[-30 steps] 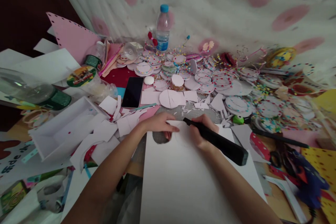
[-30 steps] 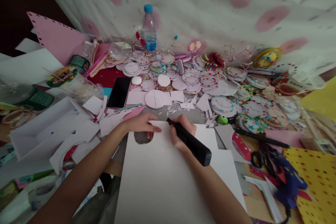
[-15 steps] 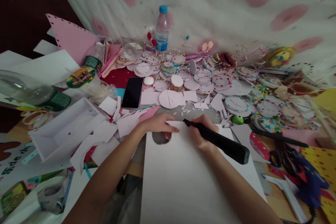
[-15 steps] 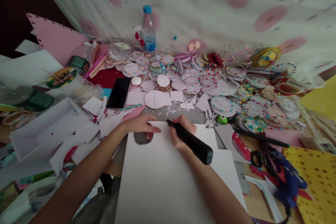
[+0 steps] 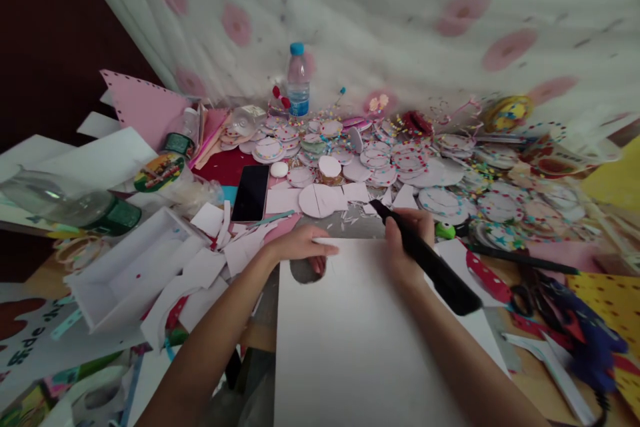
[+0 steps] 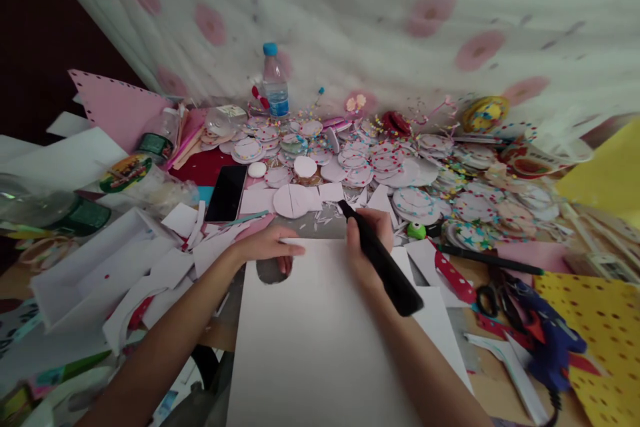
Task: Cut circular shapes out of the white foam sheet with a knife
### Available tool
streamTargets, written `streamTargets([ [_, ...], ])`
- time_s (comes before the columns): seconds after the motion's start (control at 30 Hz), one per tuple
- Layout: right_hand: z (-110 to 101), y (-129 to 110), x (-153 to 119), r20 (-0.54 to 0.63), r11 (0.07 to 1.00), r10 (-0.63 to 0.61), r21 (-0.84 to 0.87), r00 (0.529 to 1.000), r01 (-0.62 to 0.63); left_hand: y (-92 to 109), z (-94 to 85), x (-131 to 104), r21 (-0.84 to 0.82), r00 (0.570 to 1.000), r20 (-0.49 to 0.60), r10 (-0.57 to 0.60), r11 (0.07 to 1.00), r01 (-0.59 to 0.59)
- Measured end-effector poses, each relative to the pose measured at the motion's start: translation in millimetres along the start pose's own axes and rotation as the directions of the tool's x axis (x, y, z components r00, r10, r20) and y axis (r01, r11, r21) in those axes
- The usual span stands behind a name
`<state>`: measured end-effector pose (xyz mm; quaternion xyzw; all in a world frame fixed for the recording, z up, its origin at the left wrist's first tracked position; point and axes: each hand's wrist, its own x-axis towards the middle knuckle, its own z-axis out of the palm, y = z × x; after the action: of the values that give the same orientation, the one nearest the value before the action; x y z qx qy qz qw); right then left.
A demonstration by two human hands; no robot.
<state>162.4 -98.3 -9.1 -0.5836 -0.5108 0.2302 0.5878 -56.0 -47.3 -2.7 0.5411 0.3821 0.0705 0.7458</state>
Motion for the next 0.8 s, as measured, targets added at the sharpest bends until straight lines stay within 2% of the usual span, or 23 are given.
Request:
streamTargets([
  [0.07, -2.9, -1.8, 5.5, -0.025, 0.983, -0.087, -0.162, 0.996, 0.082, 1.0, -2.2, 0.4, -0.033, 1.0, 0.01, -0.008, 0.999, 0.008],
  [0.2, -11.4, -3.9, 5.3, 0.24, 0.942, -0.076, -0.301, 0.968, 0.149, 5.6, -6.0, -2.6, -0.022, 0.998, 0.053, -0.019, 1.0, 0.02],
  [0.27, -14.6, -5.0, 2.3, 0.281, 0.936, -0.062, -0.317, 0.958, 0.154, 6.8, -6.9, -4.6, -0.026, 0.997, 0.068, -0.023, 0.999, 0.024],
  [0.57, -17.3, -10.9, -1.2, 0.206, 0.96, -0.103, -0.234, 0.973, 0.152, 6.3, -1.9, -10.2, -0.058, 0.998, 0.04, -0.045, 0.997, 0.047],
  [0.8, -19.6, -8.2, -0.8, 0.171, 0.968, -0.104, -0.207, 0.98, 0.139, 9.9, 1.1, -13.2, 0.006, 0.998, -0.02, -0.06, 0.998, 0.06],
])
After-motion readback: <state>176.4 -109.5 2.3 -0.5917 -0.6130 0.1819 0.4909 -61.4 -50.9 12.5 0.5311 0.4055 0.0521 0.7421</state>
